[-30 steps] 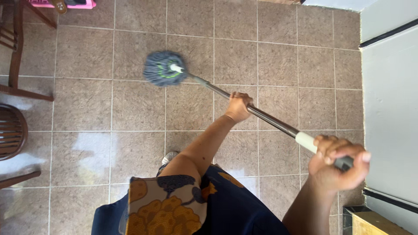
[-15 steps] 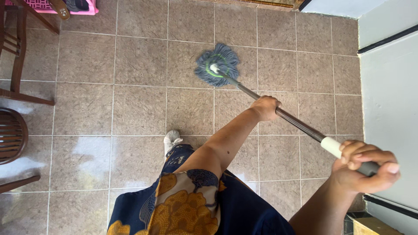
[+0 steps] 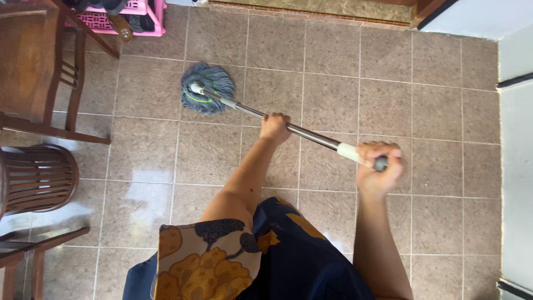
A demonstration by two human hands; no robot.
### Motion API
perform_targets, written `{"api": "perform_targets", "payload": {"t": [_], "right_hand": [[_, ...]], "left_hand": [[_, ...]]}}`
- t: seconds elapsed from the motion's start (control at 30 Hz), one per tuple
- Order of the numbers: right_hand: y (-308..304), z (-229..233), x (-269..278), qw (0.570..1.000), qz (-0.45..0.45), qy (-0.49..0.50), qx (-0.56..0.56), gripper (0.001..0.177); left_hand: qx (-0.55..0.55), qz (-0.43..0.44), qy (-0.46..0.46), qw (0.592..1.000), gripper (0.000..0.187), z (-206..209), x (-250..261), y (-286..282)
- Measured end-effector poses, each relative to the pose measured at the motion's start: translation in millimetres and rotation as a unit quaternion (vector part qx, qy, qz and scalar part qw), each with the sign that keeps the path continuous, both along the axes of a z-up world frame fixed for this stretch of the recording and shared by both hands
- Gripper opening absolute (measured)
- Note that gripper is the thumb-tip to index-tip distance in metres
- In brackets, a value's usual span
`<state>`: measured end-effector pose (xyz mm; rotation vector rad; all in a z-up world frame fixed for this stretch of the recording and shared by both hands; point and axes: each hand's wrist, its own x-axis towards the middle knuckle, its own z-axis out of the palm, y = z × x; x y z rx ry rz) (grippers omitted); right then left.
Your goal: The person mops a tiled floor using a mop, moving it across different tiles and around furniture in a hallway and dining area.
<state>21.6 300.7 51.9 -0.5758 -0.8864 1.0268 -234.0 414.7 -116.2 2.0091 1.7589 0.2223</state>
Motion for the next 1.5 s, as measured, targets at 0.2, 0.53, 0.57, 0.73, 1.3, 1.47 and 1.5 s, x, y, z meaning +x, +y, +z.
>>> {"api": "perform_targets", "payload": {"t": [0.2,0.53,0.57,0.73,1.3,1.47,1.5], "right_hand": [[25.1,3.9,-47.3,1.0,0.013,0.006,-0.003,0.039],[-38.4,80.2,20.1,0.978,-0.114,-0.159,0.077,0.047],[-44.7,86.1,17.3,0.972,-0.124,-0.181,0.084,0.047],[-59.0,85.8,-6.6,0.934,-0.245,-0.259,0.033,0.037],[-1.7,75.5,18.9,0.987,-0.135,-0.082,0.027,0.051],[6.0,34.7,-37.0,0.997,-0.061,0.004,-0.047,0.045],[2.0,27.7,-46.0,0.996,-0.056,0.008,-0.066,0.043]], "left_hand": [[-0.037,0.057,-0.008,0.998,0.02,-0.4,-52.8,23.7],[-0.029,-0.089,-0.147,0.985,0.006,78.6,62.7,12.3],[-0.023,-0.102,-0.181,0.978,0.008,80.7,69.5,13.4],[-0.007,-0.182,-0.195,0.964,0.01,80.5,99.2,30.3],[-0.147,-0.123,-0.072,0.979,0.024,121.6,8.3,13.9],[-0.096,-0.064,-0.011,0.993,0.023,63.4,-56.5,-8.7],[-0.098,-0.062,-0.011,0.993,0.023,52.1,-66.2,-18.6]]}}
